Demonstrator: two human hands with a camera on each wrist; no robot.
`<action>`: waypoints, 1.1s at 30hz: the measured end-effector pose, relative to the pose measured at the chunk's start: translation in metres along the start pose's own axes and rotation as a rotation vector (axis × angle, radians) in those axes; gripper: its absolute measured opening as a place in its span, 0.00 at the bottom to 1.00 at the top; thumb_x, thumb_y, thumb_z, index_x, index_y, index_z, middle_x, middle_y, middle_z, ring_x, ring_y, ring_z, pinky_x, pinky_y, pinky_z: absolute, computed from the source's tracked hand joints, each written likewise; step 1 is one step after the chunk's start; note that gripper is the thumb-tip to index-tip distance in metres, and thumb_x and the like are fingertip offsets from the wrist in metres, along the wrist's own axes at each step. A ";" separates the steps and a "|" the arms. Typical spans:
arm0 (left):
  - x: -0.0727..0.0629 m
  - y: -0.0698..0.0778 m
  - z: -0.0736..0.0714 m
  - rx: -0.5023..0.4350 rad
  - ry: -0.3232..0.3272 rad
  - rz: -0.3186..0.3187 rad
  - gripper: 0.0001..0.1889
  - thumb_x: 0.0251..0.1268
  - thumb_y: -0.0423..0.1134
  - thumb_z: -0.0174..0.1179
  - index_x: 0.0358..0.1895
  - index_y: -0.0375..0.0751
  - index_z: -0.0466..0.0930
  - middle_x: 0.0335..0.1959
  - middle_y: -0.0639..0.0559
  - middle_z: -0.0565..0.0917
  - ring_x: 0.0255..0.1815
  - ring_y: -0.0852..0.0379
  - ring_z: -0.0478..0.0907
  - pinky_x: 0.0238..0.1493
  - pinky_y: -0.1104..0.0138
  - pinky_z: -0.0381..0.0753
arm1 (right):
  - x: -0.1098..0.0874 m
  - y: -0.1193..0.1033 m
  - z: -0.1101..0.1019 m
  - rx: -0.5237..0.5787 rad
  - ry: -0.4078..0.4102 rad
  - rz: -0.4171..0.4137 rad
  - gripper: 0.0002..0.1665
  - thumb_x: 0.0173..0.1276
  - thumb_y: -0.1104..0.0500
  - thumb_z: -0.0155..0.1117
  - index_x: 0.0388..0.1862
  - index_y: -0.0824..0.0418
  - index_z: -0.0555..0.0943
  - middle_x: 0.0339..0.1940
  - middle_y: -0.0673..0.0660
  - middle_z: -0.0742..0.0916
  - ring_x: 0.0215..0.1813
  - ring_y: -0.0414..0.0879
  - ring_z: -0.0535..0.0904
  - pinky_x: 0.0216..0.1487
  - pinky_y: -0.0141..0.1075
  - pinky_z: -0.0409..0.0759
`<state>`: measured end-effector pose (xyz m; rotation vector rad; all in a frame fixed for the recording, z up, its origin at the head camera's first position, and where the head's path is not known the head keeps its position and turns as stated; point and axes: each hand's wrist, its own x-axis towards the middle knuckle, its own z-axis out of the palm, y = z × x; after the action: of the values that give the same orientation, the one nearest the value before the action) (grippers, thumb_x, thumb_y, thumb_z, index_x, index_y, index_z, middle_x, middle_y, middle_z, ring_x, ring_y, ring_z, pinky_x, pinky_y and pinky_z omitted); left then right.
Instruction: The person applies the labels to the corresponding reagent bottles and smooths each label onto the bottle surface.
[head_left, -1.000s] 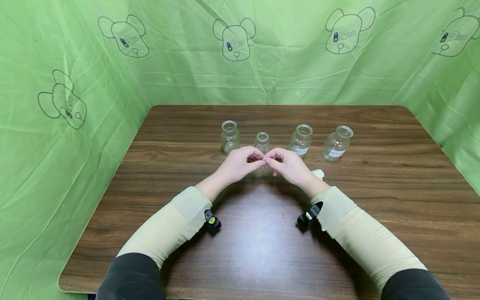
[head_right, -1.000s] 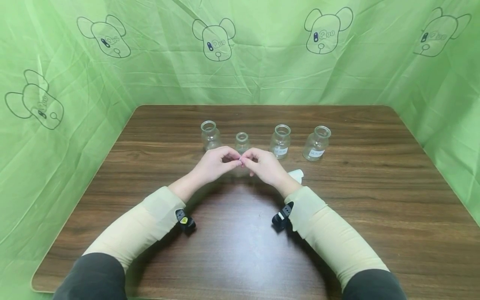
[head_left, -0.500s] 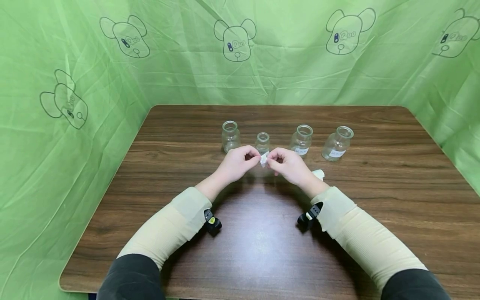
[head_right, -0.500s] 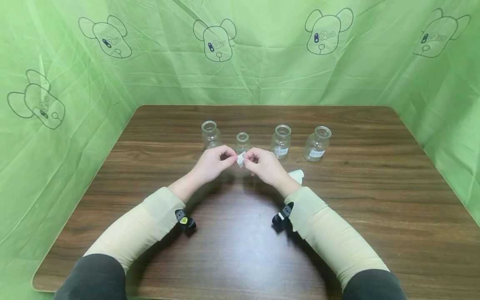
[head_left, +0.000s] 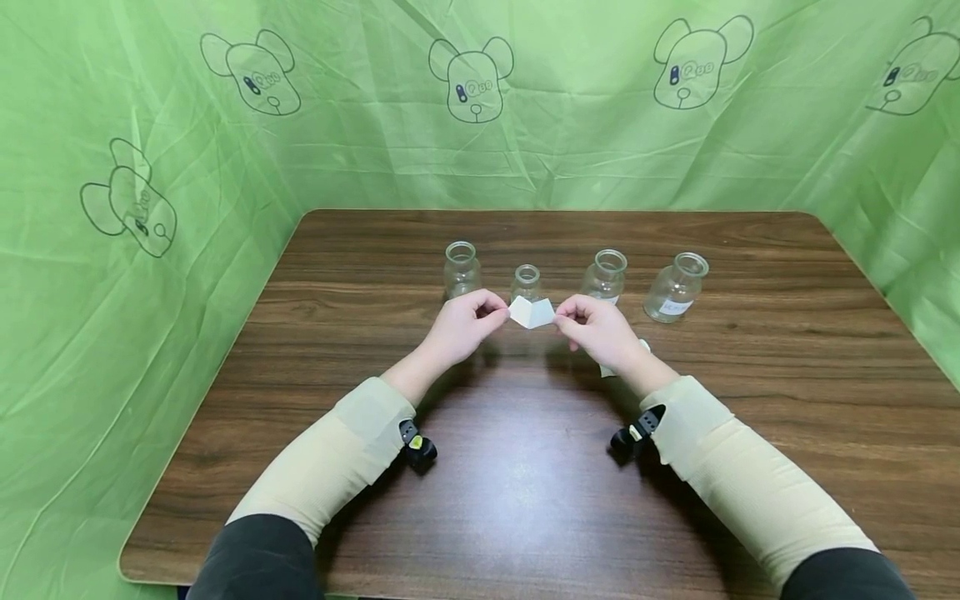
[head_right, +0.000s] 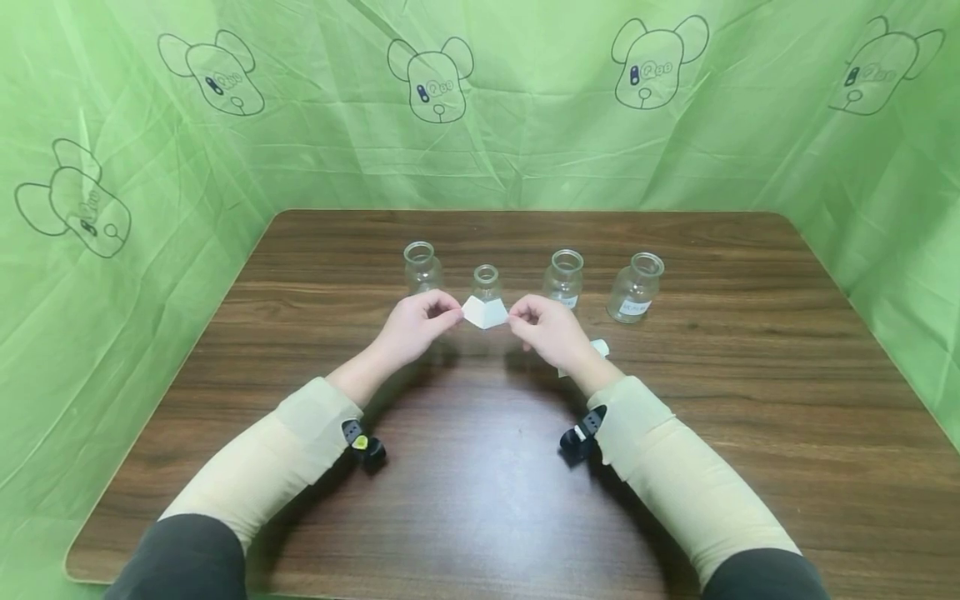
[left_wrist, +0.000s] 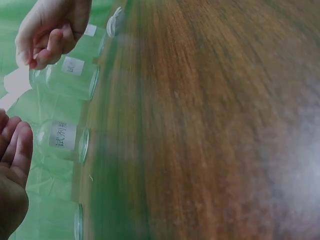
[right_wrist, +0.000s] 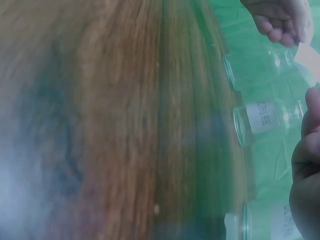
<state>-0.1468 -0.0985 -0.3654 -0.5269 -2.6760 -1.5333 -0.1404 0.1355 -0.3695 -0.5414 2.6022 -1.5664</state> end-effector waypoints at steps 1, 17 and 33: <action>0.000 0.000 -0.001 0.005 0.003 -0.001 0.04 0.61 0.39 0.59 0.34 0.44 0.82 0.28 0.57 0.81 0.30 0.61 0.73 0.33 0.68 0.73 | -0.001 0.001 -0.001 0.000 -0.001 0.001 0.08 0.66 0.62 0.59 0.34 0.69 0.77 0.25 0.67 0.81 0.20 0.44 0.75 0.26 0.32 0.72; -0.006 -0.022 -0.021 0.039 0.085 -0.043 0.04 0.61 0.39 0.60 0.33 0.44 0.82 0.27 0.55 0.81 0.29 0.59 0.73 0.33 0.67 0.72 | -0.015 0.022 -0.037 -0.017 0.017 0.081 0.09 0.66 0.64 0.57 0.36 0.72 0.77 0.25 0.64 0.83 0.19 0.40 0.73 0.21 0.30 0.71; -0.015 -0.033 -0.029 0.058 0.138 -0.054 0.04 0.61 0.38 0.59 0.34 0.41 0.81 0.27 0.53 0.82 0.29 0.59 0.75 0.34 0.67 0.73 | -0.036 0.049 -0.075 -0.066 0.027 0.162 0.10 0.67 0.63 0.56 0.36 0.73 0.76 0.23 0.61 0.81 0.19 0.39 0.71 0.20 0.30 0.70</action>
<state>-0.1471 -0.1425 -0.3809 -0.3359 -2.6410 -1.4413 -0.1366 0.2310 -0.3802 -0.3062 2.6497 -1.4532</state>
